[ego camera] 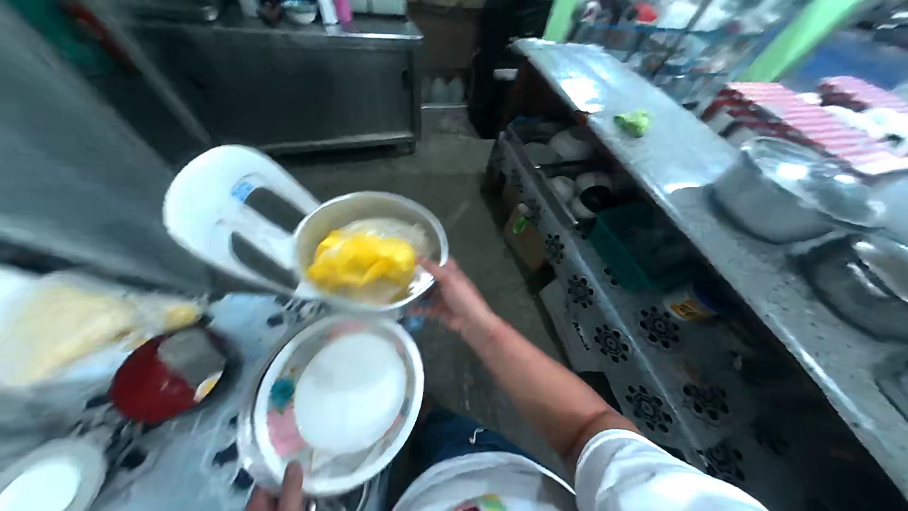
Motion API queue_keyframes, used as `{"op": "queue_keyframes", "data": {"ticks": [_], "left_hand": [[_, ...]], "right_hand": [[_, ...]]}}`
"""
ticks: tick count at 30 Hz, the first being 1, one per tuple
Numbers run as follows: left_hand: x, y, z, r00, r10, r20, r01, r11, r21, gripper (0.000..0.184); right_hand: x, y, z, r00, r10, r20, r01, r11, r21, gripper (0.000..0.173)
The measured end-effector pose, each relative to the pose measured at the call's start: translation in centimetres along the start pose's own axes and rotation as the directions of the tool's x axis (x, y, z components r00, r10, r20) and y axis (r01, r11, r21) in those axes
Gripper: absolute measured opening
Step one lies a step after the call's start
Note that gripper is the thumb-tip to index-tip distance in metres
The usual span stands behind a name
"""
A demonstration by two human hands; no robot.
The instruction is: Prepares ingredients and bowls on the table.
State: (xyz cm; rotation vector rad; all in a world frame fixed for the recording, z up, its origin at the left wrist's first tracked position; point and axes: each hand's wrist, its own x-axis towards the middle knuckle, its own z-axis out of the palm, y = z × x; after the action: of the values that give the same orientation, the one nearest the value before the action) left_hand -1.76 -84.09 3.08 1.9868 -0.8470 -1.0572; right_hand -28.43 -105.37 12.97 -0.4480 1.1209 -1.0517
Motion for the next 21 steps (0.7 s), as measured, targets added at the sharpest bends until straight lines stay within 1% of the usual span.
{"op": "queue_keyframes", "data": {"ticks": [2, 4, 6, 8, 10, 12, 17, 19, 21], "left_hand": [[-0.8, -0.6, -0.5, 0.999, -0.013, -0.053, 0.014, 1.000, 0.013, 0.061], [-1.0, -1.2, -0.9, 0.996, -0.015, -0.086, 0.016, 1.000, 0.012, 0.069], [-0.7, -1.8, -1.2, 0.994, 0.007, -0.112, -0.001, 0.999, 0.049, 0.073], [-0.3, -1.9, -1.2, 0.993, 0.022, -0.120, -0.014, 0.997, 0.073, 0.074], [-0.2, -1.6, -1.2, 0.993, 0.027, -0.117, -0.017, 0.996, 0.093, 0.071], [0.0, -1.2, -1.2, 0.993, 0.025, -0.117, -0.012, 0.993, 0.117, 0.070], [0.2, 0.6, -0.9, 0.989, -0.031, -0.147, 0.060, 0.979, 0.195, 0.068], [0.3, 1.1, -0.6, 0.985, -0.042, -0.166, 0.077, 0.975, 0.210, 0.069], [0.3, 1.3, -0.3, 0.983, -0.046, -0.179, 0.081, 0.977, 0.197, 0.068]], "right_hand": [[-0.5, -0.7, -0.7, 0.999, -0.042, -0.026, 0.041, 0.999, -0.026, 0.055], [-0.8, -1.3, -0.9, 0.991, -0.083, -0.101, 0.082, 0.997, -0.011, 0.052], [-0.7, -1.6, -0.5, 0.979, -0.135, -0.155, 0.135, 0.991, -0.010, 0.048], [-0.3, -1.3, 0.4, 0.969, -0.175, -0.172, 0.174, 0.984, -0.025, 0.046], [0.1, -0.6, 2.0, 0.971, -0.186, -0.153, 0.183, 0.983, -0.031, 0.045], [0.8, 0.1, 4.3, 0.980, -0.163, -0.116, 0.158, 0.986, -0.049, 0.045], [3.2, 2.7, 11.1, 0.996, -0.045, 0.082, 0.054, 0.992, -0.116, 0.042], [4.5, 3.8, 14.0, 0.989, 0.015, 0.150, 0.011, 0.986, -0.165, 0.045], [6.0, 5.0, 17.3, 0.981, 0.062, 0.183, -0.017, 0.971, -0.238, 0.052]]}}
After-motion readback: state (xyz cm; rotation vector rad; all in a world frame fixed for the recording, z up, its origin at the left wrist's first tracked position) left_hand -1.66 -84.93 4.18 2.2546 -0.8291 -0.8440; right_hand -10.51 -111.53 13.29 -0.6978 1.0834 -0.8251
